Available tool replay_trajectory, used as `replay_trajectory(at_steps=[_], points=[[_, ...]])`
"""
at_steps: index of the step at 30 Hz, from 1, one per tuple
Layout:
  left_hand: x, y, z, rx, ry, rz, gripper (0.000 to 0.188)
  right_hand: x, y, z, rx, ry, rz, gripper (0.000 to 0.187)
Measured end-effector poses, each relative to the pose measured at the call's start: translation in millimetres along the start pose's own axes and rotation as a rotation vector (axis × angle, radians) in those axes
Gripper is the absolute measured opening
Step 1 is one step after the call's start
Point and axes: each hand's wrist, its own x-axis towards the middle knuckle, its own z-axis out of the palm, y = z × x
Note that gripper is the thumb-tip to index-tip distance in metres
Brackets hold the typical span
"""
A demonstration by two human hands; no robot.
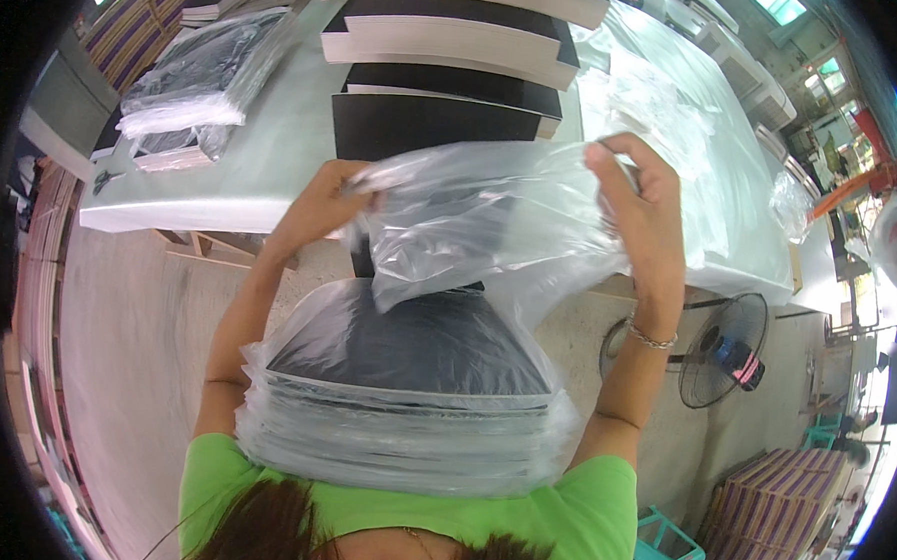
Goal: The person wraps individual black panels in plastic bags, stacks them, and then moves a large stack of the wrapped panels into a shipping box.
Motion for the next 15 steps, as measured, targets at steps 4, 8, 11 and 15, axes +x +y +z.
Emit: replay_trajectory(at_steps=[4,8,11,15], points=[[-19.4,-2.6,-21.8,-0.655,0.173,-0.238,0.028,7.8,29.5,-8.5,0.074,0.086,0.034,0.018],[-46.5,-10.7,-8.4,-0.779,0.014,-0.346,0.048,10.2,49.9,-5.4,0.1,0.139,0.051,0.017],[-54.1,-28.5,-1.5,-0.654,0.006,-0.372,0.037,8.8,56.7,-6.5,0.08,0.16,0.1,0.018],[-60.9,-37.1,5.3,-0.646,0.089,-0.45,0.028,2.6,70.1,-12.5,0.041,0.203,0.169,0.018]])
